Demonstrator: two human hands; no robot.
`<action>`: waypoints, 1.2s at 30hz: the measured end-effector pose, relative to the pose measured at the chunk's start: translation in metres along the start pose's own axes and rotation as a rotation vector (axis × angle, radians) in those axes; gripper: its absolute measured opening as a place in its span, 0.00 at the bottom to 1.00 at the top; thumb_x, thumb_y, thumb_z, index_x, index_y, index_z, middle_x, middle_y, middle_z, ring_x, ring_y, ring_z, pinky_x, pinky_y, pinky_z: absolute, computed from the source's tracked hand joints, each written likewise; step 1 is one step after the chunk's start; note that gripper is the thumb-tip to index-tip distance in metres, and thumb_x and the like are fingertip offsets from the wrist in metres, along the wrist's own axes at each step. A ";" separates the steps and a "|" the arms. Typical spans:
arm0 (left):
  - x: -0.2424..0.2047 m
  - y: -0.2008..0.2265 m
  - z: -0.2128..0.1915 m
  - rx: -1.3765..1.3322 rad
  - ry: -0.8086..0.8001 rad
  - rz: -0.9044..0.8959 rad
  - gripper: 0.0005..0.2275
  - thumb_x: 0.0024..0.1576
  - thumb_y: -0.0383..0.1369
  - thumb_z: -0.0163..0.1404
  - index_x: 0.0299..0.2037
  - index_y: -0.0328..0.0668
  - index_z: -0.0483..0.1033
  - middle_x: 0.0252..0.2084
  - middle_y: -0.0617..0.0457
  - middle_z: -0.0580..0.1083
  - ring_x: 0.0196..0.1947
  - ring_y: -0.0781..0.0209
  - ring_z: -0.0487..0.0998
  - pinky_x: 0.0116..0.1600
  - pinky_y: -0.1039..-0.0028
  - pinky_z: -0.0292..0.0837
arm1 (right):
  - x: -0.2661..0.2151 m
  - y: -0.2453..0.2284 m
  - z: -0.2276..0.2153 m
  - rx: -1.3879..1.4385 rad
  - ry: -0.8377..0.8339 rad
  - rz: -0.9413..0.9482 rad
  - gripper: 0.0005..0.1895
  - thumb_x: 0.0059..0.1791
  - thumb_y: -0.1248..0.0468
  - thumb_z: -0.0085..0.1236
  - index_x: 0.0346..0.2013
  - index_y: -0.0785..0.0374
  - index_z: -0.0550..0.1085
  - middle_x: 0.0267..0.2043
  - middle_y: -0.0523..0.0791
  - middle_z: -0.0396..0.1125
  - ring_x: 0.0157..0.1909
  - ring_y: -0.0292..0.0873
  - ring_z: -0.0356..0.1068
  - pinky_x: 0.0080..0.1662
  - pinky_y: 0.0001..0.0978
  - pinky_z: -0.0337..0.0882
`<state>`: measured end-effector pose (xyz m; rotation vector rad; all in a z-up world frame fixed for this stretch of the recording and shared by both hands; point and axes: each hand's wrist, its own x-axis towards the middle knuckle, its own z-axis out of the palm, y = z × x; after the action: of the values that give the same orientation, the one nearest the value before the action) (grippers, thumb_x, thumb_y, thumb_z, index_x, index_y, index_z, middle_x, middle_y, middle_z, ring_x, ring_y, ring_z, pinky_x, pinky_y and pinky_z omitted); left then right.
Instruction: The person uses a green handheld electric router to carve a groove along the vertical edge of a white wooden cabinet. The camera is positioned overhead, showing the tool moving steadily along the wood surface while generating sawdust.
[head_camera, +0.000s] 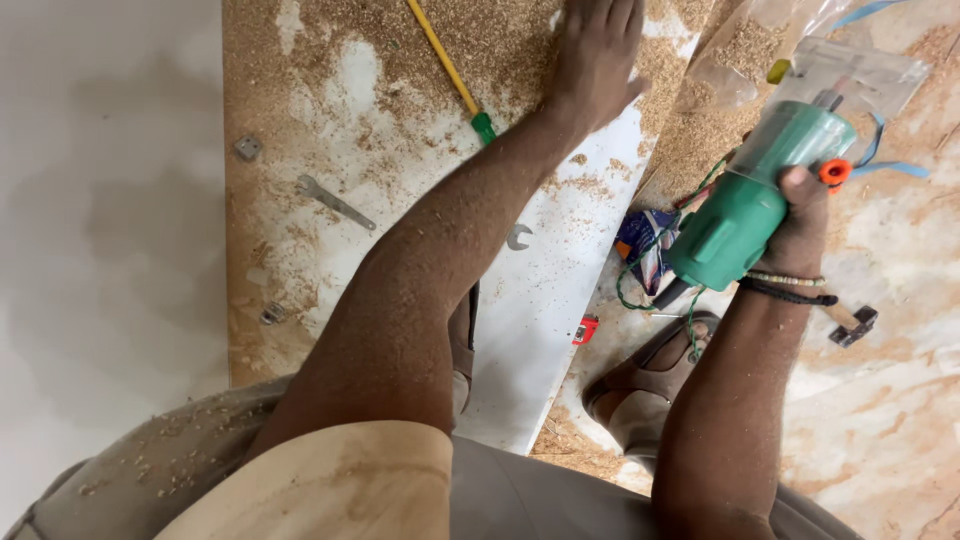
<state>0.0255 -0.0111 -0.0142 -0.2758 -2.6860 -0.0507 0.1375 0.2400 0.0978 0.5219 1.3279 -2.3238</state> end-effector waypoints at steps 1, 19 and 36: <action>-0.013 0.000 -0.007 0.006 0.189 -0.040 0.43 0.46 0.69 0.35 0.49 0.31 0.75 0.43 0.44 0.78 0.43 0.52 0.80 0.47 0.60 0.76 | 0.002 0.000 -0.002 0.013 -0.014 -0.021 0.36 0.50 0.50 0.68 0.59 0.73 0.65 0.46 0.54 0.70 0.42 0.51 0.75 0.45 0.42 0.78; -0.082 0.027 -0.105 -2.013 -1.005 -0.731 0.30 0.53 0.55 0.59 0.54 0.34 0.74 0.43 0.48 0.78 0.43 0.59 0.81 0.47 0.69 0.82 | 0.065 0.037 0.074 -0.066 -0.046 0.174 0.41 0.49 0.43 0.63 0.63 0.71 0.65 0.51 0.54 0.71 0.46 0.48 0.76 0.48 0.40 0.79; -0.086 0.023 -0.149 -1.418 -0.737 -0.940 0.43 0.45 0.48 0.67 0.59 0.27 0.53 0.49 0.39 0.69 0.47 0.54 0.79 0.45 0.67 0.84 | 0.063 0.046 0.096 -0.211 -0.038 0.255 0.38 0.44 0.50 0.68 0.56 0.78 0.68 0.44 0.55 0.73 0.42 0.49 0.77 0.47 0.38 0.81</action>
<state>0.1693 -0.0163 0.0837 0.7294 -2.5572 -2.4833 0.0969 0.1244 0.0785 0.5412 1.3807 -1.9537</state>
